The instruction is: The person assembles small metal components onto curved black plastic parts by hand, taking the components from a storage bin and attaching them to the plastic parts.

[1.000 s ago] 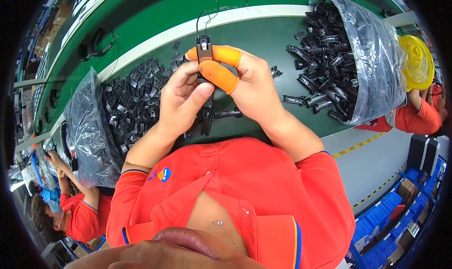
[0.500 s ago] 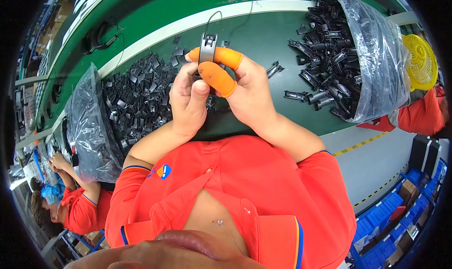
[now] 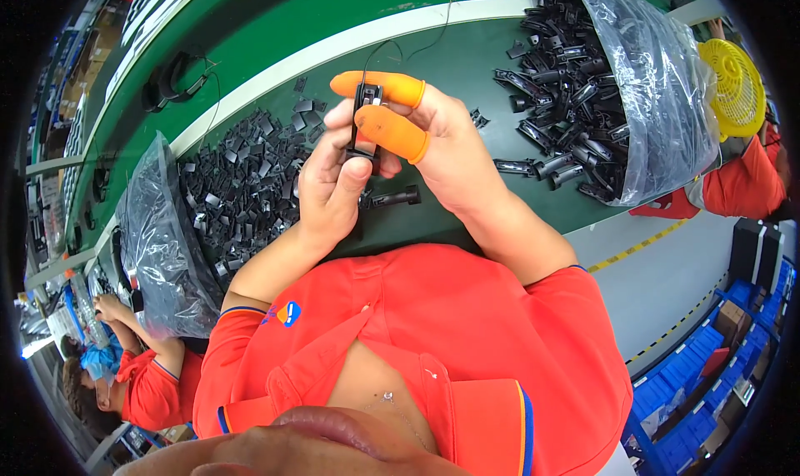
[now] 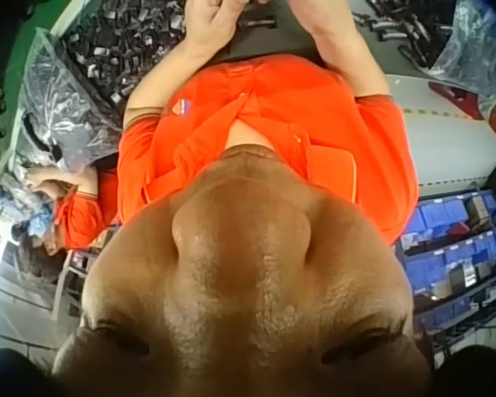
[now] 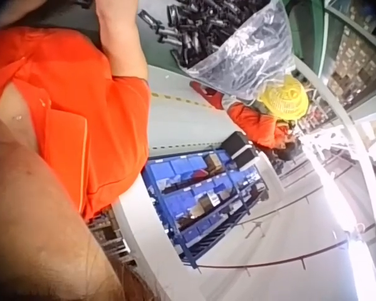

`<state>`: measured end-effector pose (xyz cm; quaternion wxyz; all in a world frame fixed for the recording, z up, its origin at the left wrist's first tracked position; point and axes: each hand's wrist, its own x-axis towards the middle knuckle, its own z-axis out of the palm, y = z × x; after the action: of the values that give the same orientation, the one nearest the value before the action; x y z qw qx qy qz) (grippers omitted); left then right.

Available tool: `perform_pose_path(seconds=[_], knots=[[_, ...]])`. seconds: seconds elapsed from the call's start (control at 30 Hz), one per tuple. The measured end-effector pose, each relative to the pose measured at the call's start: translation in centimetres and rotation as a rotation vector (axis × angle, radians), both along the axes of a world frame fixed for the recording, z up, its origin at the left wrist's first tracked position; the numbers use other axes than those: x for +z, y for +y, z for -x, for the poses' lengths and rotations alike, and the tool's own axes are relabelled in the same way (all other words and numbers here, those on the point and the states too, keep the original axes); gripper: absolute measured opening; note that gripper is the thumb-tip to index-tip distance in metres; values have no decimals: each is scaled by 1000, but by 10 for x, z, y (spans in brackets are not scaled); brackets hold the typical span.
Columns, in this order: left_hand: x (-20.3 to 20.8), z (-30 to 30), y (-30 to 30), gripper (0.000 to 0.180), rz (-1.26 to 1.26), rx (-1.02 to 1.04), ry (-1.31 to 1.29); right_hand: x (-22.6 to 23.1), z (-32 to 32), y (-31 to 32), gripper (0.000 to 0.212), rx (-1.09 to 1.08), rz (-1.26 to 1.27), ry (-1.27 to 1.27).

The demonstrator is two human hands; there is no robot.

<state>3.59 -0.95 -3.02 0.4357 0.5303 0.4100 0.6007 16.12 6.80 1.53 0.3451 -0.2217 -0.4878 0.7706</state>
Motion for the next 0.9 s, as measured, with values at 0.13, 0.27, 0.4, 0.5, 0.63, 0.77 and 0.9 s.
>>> perform_pose_path(seconds=[0.13,0.27,0.4,0.5,0.63,0.77,0.9], knots=[[3,-4,0,44,-34,32,-44,-1,-3,1,35,42,-76,-47],[-4,0,-2,51,-49,-24,-61,3,-3,-2,36,23,-84,-72],[-4,-4,-4,54,-99,-11,-118,1,-4,-3,35,91,-177,-81],[-4,-1,-6,53,-130,-40,-73,-4,-4,-3,38,106,-88,106],[-4,-1,-8,49,-129,-77,-103,-6,1,-9,43,13,-114,70],[-5,-6,-6,48,-157,-59,-124,0,1,-15,44,4,51,73],[0,-6,-5,47,-91,-66,-41,-3,-1,-16,44,-57,-62,31]])
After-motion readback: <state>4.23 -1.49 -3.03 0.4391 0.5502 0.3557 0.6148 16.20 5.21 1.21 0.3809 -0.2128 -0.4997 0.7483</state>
